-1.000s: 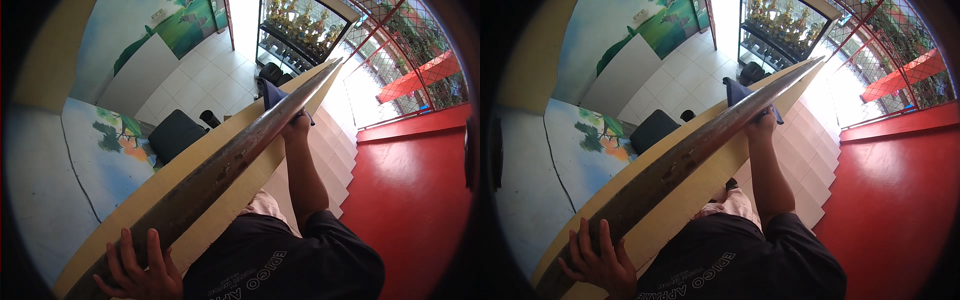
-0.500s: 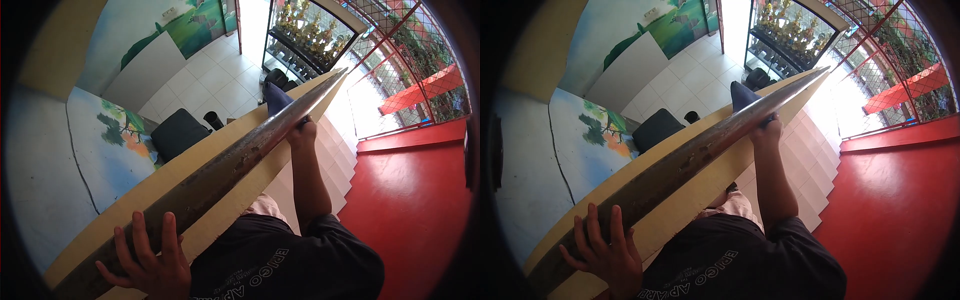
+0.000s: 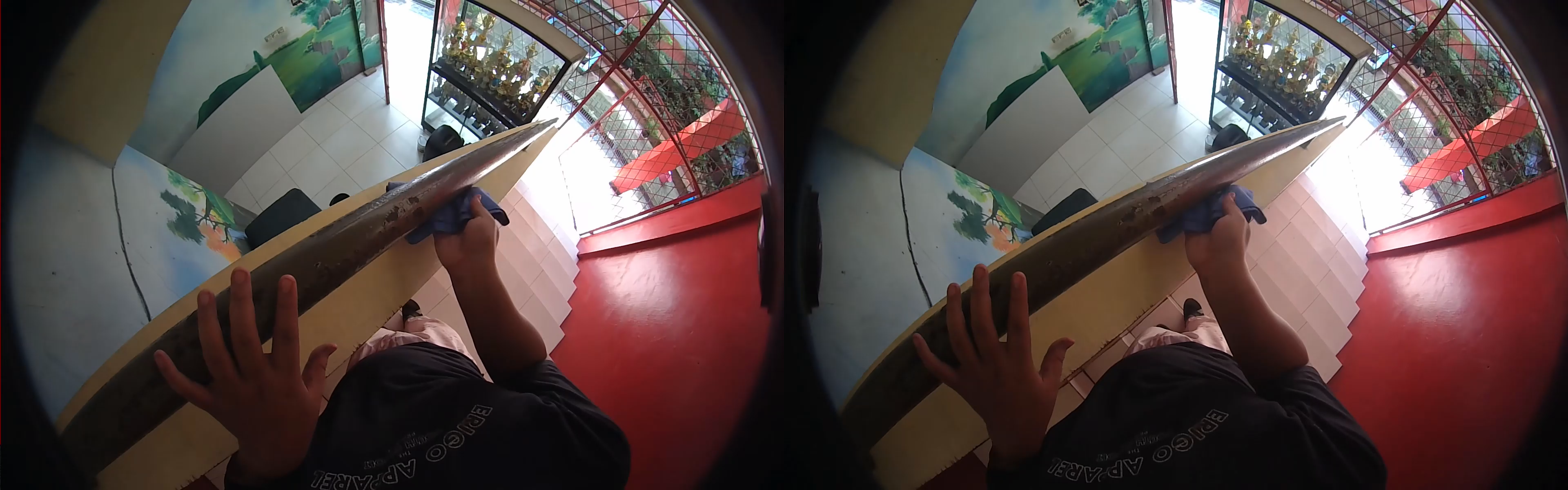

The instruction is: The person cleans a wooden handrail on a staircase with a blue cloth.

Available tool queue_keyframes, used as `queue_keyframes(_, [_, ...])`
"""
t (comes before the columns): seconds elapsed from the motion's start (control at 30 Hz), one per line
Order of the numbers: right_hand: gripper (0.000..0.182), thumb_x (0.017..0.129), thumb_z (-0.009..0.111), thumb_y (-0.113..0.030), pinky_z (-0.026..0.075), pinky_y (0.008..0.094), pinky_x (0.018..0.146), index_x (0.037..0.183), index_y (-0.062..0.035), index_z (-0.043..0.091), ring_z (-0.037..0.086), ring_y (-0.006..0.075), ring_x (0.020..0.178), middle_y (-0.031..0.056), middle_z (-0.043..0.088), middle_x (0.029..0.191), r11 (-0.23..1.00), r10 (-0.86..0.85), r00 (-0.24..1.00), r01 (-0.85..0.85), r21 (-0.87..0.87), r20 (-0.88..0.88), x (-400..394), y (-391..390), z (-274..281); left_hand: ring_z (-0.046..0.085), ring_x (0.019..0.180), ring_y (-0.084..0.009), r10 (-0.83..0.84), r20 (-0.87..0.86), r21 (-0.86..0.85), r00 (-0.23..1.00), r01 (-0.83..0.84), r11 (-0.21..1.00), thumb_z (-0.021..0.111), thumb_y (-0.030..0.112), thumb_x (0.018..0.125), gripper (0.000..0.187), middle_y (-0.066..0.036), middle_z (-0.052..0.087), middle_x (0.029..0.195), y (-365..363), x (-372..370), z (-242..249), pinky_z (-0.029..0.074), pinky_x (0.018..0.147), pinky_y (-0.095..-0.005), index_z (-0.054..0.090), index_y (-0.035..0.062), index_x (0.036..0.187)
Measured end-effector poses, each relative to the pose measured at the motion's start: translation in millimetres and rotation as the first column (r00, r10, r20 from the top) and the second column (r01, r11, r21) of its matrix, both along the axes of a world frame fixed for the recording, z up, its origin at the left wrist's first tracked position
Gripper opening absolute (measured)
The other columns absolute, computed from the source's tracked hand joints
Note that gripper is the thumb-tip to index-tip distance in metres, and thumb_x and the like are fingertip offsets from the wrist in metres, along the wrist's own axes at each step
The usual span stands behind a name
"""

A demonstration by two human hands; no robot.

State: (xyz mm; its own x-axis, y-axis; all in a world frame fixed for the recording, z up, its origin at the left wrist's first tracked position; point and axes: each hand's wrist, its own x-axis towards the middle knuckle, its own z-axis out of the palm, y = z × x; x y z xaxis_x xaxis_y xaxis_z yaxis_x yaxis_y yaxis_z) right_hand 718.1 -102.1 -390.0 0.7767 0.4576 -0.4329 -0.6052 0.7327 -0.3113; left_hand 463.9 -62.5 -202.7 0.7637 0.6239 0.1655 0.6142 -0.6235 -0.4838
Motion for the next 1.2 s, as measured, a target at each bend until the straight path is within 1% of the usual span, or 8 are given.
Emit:
queue_keyframes(0.13, [0.042, 0.104, 0.038, -0.017, 0.037, 0.0496, 0.112, 0.144, -0.004, 0.035, 0.046, 0.0321, 0.131, 0.0177, 0.043, 0.144, 0.987, 0.024, 0.903, 0.045, -0.151, 0.428, -73.7, -15.5, 21.6, 0.025, 0.145, -0.0422, -0.071, 0.021, -0.078, 0.997, 0.072, 0.994, 0.066, 0.065, 0.075, 0.088, -0.013, 0.03, 0.158, -5.1, -7.8, 1.3, 0.008, 0.11, -0.0751, 0.039, 0.0267, 0.15])
queue_keyframes(0.23, [0.056, 0.094, 0.052, -0.012, 0.033, 0.0514, 0.113, 0.148, -0.0064, 0.036, 0.034, 0.0378, 0.14, 0.0214, 0.033, 0.152, 0.829, 0.325, 0.293, 0.368, -0.42, 0.899, -112.6, -15.8, 24.1, 0.022, 0.146, -0.0453, -0.148, 0.045, -0.17, 0.988, 0.154, 0.973, 0.066, 0.065, 0.075, 0.088, -0.015, 0.028, 0.159, -8.7, -21.3, 6.0, 0.006, 0.109, -0.0766, 0.041, 0.025, 0.149])
queue_keyframes(0.33, [0.073, 0.079, 0.064, -0.007, 0.027, 0.0541, 0.115, 0.148, -0.0086, 0.042, 0.024, 0.0471, 0.145, 0.0266, 0.025, 0.158, 0.701, 0.544, -0.262, 0.664, -0.26, 0.797, -112.5, -10.2, 1.5, 0.02, 0.146, -0.0456, -0.213, 0.073, -0.278, 0.974, 0.225, 0.934, 0.068, 0.065, 0.074, 0.089, -0.016, 0.028, 0.159, -12.9, -40.9, 8.1, 0.007, 0.109, -0.077, 0.042, 0.0236, 0.148])
queue_keyframes(0.5, [0.054, 0.088, 0.056, -0.009, 0.036, 0.0489, 0.112, 0.142, -0.0066, 0.048, 0.037, 0.0456, 0.139, 0.0284, 0.035, 0.152, 0.658, 0.601, -0.204, 0.675, -0.334, 0.772, -66.8, -24.4, -18.3, 0.022, 0.147, -0.0412, -0.283, 0.166, -0.372, 0.945, 0.326, 0.869, 0.074, 0.059, 0.071, 0.091, -0.016, 0.03, 0.158, -4.9, -78.0, 2.6, 0.011, 0.111, -0.0739, 0.043, 0.02, 0.147])
queue_keyframes(0.63, [0.043, 0.096, 0.05, -0.012, 0.041, 0.0439, 0.108, 0.138, -0.0065, 0.051, 0.043, 0.0419, 0.137, 0.0227, 0.051, 0.141, 0.642, 0.582, 0.307, 0.394, -0.657, 0.753, -49.7, -17.8, 1.8, 0.028, 0.146, -0.029, -0.34, 0.215, -0.3, 0.915, 0.393, 0.869, 0.077, 0.056, 0.07, 0.087, -0.012, 0.038, 0.154, 3.7, -89.6, -7.1, 0.017, 0.114, -0.0661, 0.048, 0.0207, 0.144])
queue_keyframes(0.87, [0.046, 0.087, 0.058, -0.012, 0.025, 0.0544, 0.117, 0.133, -0.0105, 0.058, 0.043, 0.0368, 0.138, 0.0166, 0.056, 0.138, 0.818, 0.527, -0.375, 0.467, -0.336, 0.763, -123.6, -1.9, 99.9, 0.023, 0.148, -0.0362, -0.39, 0.256, -0.377, 0.885, 0.463, 0.802, 0.075, 0.052, 0.076, 0.076, -0.016, 0.046, 0.147, 9.7, -101.3, -12.8, 0.01, 0.113, -0.0709, 0.055, 0.0117, 0.137])
queue_keyframes(1.13, [0.039, 0.093, 0.05, -0.003, 0.033, 0.0429, 0.115, 0.13, -0.0054, 0.06, 0.045, 0.0337, 0.138, 0.0173, 0.054, 0.141, 0.681, 0.649, 0.086, 0.377, -0.627, 0.756, -83.8, -12.2, 80.3, 0.017, 0.15, -0.0344, -0.432, 0.247, -0.405, 0.868, 0.497, 0.768, 0.066, 0.058, 0.083, 0.072, -0.014, 0.051, 0.143, 14.2, -103.8, -13.8, 0.006, 0.112, -0.0733, 0.056, 0.012, 0.138])
queue_keyframes(1.2, [0.039, 0.096, 0.049, -0.008, 0.032, 0.0446, 0.116, 0.134, -0.0043, 0.057, 0.039, 0.035, 0.142, 0.0185, 0.052, 0.143, 0.718, 0.58, -0.015, 0.483, -0.502, 0.814, -122.8, -1.0, 75.7, 0.015, 0.15, -0.0341, -0.426, 0.234, -0.416, 0.874, 0.486, 0.768, 0.063, 0.06, 0.085, 0.072, -0.013, 0.051, 0.143, 13.3, -100.5, -16.4, 0.006, 0.111, -0.0747, 0.055, 0.0124, 0.139])
